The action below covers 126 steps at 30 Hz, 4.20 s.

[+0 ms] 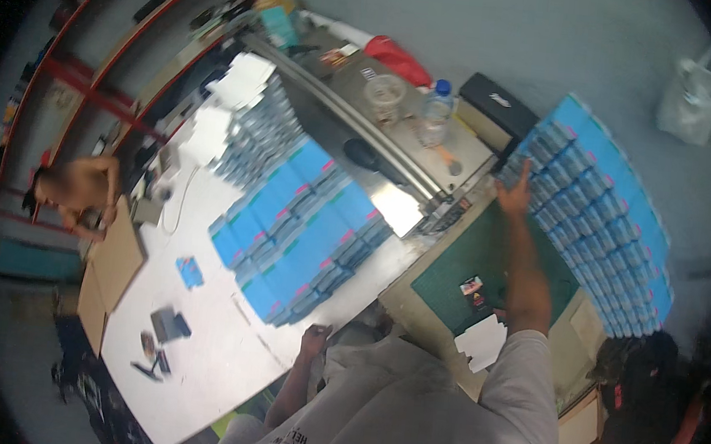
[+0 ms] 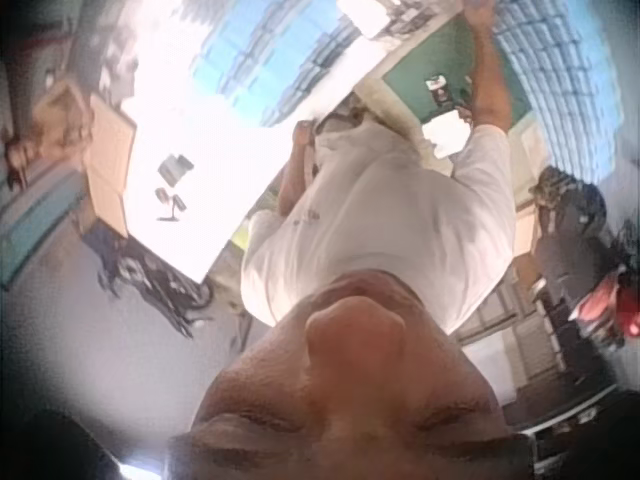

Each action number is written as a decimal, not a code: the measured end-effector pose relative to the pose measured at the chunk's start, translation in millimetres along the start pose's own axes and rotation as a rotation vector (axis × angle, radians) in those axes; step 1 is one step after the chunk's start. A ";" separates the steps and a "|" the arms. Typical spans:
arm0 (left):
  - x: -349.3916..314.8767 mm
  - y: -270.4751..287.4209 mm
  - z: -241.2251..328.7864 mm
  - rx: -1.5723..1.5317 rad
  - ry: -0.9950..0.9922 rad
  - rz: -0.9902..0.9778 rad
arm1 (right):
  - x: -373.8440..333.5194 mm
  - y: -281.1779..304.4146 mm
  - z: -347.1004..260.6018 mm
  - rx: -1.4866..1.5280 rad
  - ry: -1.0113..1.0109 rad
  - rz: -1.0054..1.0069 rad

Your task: The person repeatedly picks up stacks of light blue rectangular packages from a table and places them onto a growing pile on a green mat. The person occasionally adjusts the alignment of the stacked packages.

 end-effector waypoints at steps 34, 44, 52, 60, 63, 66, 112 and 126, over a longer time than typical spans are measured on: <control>-289.7 77.3 276.3 0.294 -0.716 -1.444 | -1.5 28.2 -23.7 0.094 -0.292 -0.229; -292.1 78.3 269.9 0.172 -0.900 -1.301 | 0.1 21.2 -20.1 0.134 -0.319 -0.224; -267.7 69.0 259.0 0.213 -0.870 -1.401 | -7.4 36.1 -33.1 -0.027 -0.220 -0.186; -272.3 72.9 287.1 0.049 -0.779 -1.206 | 27.9 103.4 -100.6 -0.393 0.058 0.278; -264.9 70.9 288.1 0.026 -0.875 -1.167 | 30.4 111.7 -103.2 -0.403 -0.047 0.205; -253.5 69.6 279.1 -0.010 -0.811 -1.121 | 17.1 122.3 -94.1 -0.407 -0.044 0.308; -40.6 138.4 90.3 -0.375 -0.164 0.927 | -76.1 259.0 114.8 -0.721 0.023 0.272; -60.3 122.9 109.6 0.228 -0.402 0.896 | -80.2 265.9 115.1 -0.713 0.005 0.219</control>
Point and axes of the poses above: each hand's wrist, its own x-axis towards the middle knuckle, its own y-axis out of the back of the hand, z = x × y, the point moved 1 cm from there along x, towards the middle knuckle, and after that the axes turned 10 degrees about y, right-handed, at the moved point
